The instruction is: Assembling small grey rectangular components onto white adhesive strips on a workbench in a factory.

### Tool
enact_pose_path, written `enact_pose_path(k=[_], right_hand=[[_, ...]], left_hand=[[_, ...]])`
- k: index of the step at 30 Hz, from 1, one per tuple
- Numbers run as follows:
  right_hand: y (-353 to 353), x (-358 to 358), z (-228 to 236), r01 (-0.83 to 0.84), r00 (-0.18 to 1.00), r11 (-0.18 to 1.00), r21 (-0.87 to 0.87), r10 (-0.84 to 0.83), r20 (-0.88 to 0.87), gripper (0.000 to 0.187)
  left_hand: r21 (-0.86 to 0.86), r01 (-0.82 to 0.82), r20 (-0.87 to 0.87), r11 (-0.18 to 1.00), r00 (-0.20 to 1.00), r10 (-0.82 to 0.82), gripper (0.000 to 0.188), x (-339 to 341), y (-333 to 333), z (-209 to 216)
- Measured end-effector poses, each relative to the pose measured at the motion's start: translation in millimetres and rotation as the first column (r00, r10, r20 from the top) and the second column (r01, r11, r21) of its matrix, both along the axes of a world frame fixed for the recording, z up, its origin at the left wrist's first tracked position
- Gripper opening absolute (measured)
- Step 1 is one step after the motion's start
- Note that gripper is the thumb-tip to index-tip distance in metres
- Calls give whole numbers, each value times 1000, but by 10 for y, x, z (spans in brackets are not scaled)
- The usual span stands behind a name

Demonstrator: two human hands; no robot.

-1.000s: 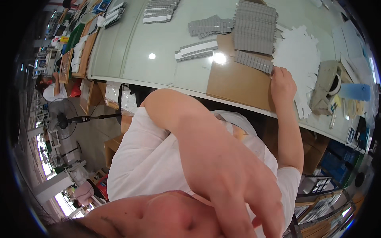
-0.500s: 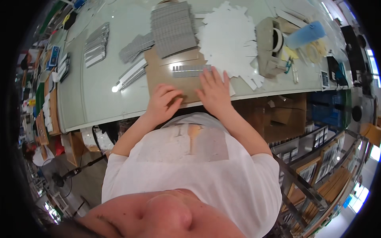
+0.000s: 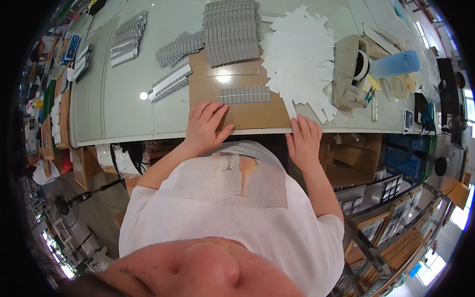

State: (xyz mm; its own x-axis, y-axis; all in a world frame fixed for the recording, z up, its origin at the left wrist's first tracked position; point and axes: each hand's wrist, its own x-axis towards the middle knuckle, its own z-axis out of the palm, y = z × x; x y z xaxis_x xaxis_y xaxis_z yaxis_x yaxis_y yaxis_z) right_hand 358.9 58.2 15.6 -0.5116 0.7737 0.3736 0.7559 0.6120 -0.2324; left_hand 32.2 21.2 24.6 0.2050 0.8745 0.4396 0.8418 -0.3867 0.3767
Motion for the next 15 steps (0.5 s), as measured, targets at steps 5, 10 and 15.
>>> enact_pose_path(k=[5,10,15], right_hand=[[16,155,-127,-81,996,994,75,84,-29,42],[59,143,-69,-3,966,997,76,23,-257,31],[135,-53,57,84,828,996,15,-61,-557,23]], left_hand=[[3,-8,10,1000,1000,8,50,-7,-6,-24],[-3,7,41,1000,999,-7,49,-131,-28,-87],[19,-38,-27,999,999,39,54,-126,-140,-55]])
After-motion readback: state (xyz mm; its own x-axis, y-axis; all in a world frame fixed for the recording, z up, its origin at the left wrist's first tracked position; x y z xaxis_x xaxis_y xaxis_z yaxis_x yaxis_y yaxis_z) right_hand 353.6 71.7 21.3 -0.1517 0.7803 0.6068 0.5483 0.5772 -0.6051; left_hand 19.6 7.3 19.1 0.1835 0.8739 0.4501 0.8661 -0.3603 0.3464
